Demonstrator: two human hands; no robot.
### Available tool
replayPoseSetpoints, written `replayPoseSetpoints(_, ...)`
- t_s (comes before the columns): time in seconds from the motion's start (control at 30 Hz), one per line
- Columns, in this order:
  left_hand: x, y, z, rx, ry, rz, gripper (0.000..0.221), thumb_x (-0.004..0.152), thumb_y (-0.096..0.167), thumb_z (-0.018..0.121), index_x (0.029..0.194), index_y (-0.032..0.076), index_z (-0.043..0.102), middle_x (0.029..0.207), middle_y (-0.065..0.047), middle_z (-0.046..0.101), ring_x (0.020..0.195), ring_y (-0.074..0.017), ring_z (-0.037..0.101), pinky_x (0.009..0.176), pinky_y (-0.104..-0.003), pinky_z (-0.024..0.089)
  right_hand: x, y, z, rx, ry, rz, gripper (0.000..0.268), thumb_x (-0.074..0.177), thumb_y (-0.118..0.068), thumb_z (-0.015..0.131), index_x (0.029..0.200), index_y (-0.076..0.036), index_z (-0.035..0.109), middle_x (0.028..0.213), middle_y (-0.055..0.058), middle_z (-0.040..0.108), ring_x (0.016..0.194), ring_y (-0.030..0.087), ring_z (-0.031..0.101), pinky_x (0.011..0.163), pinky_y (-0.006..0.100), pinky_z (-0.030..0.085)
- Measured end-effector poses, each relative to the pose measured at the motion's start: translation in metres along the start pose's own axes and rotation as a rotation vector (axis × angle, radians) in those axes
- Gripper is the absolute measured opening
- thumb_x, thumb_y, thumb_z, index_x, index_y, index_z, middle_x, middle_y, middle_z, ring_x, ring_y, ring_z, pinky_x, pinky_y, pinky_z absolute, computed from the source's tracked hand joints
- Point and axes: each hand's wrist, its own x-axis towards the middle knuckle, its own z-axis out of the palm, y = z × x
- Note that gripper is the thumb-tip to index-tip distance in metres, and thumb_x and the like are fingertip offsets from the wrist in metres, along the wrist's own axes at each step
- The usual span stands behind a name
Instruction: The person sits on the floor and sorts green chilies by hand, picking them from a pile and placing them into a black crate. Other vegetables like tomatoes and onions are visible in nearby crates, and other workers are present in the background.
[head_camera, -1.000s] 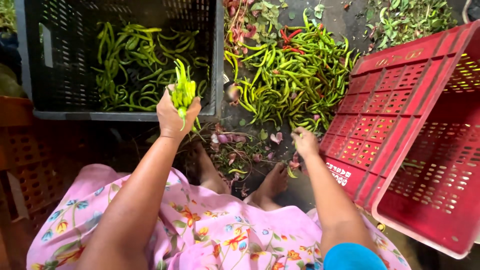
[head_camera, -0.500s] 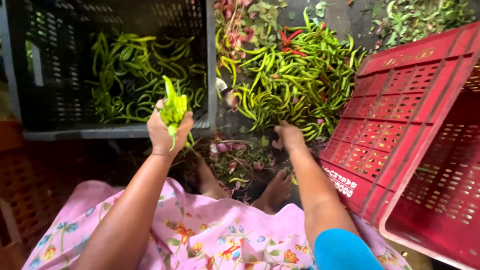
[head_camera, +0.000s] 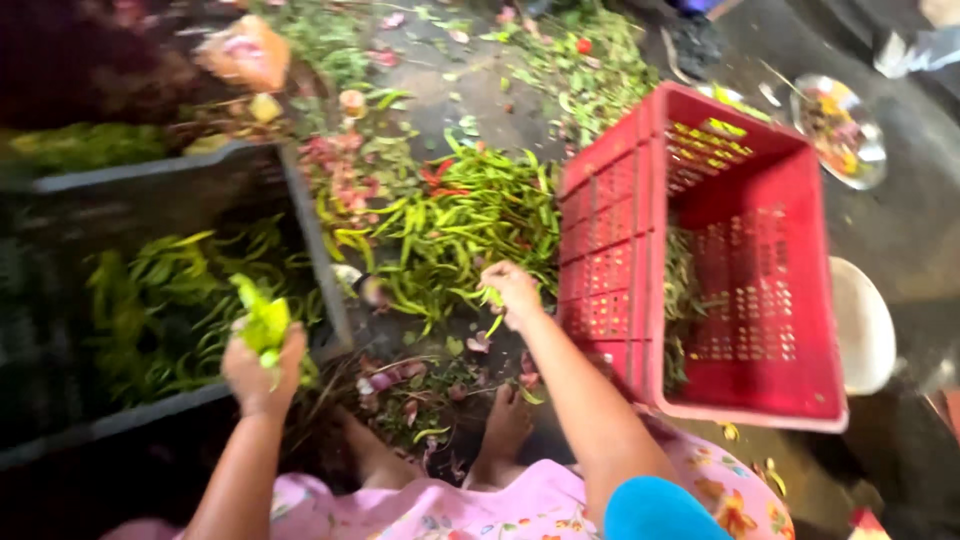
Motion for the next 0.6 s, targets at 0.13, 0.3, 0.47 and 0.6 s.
replayPoseSetpoints(0.13, 0.0, 0.006, 0.007, -0.122, 0.042, -0.084, 0.036, 0.081, 0.013, 0.087, 0.11, 0.008, 0.066, 0.095, -0.004, 0.071, 0.081, -0.0151, 0.066, 0.076, -0.032, 0.055, -0.011, -0.089, 0.072, -0.006, -0.143, -0.342, 0.014, 0.09, 0.0, 0.067, 0.1, -0.009, 0.066, 0.085, 0.007, 0.067, 0.061, 0.015, 0.061, 0.049, 0.03, 0.049)
replayPoseSetpoints(0.3, 0.0, 0.011, 0.012, -0.127, 0.043, -0.141, 0.04, 0.075, 0.022, 0.086, 0.108, 0.011, 0.065, 0.093, -0.008, 0.073, 0.08, -0.0257, 0.071, 0.074, -0.036, 0.056, -0.033, -0.175, 0.226, 0.028, -0.242, -0.409, 0.003, 0.099, -0.009, 0.062, 0.1, -0.011, 0.064, 0.083, 0.006, 0.068, 0.055, 0.018, 0.054, 0.045, 0.03, 0.043)
replayPoseSetpoints(0.47, 0.004, 0.021, 0.006, -0.179, 0.049, -0.133, 0.041, 0.076, 0.022, 0.087, 0.108, 0.01, 0.065, 0.091, -0.008, 0.074, 0.079, -0.0229, 0.072, 0.075, -0.035, 0.057, -0.054, -0.195, 0.349, -0.098, -0.458, -0.468, 0.01, 0.094, -0.011, 0.075, 0.102, -0.007, 0.071, 0.09, 0.002, 0.069, 0.077, 0.01, 0.064, 0.063, 0.026, 0.05)
replayPoseSetpoints(0.6, -0.001, 0.033, 0.002, -0.193, 0.027, -0.148, 0.039, 0.077, 0.021, 0.086, 0.108, 0.009, 0.065, 0.09, -0.008, 0.074, 0.078, -0.0227, 0.072, 0.075, -0.035, 0.057, -0.057, -0.196, 0.329, -0.36, -0.523, -0.296, 0.012, 0.089, -0.019, 0.075, 0.095, -0.009, 0.071, 0.095, -0.004, 0.073, 0.073, 0.005, 0.059, 0.055, 0.023, 0.043)
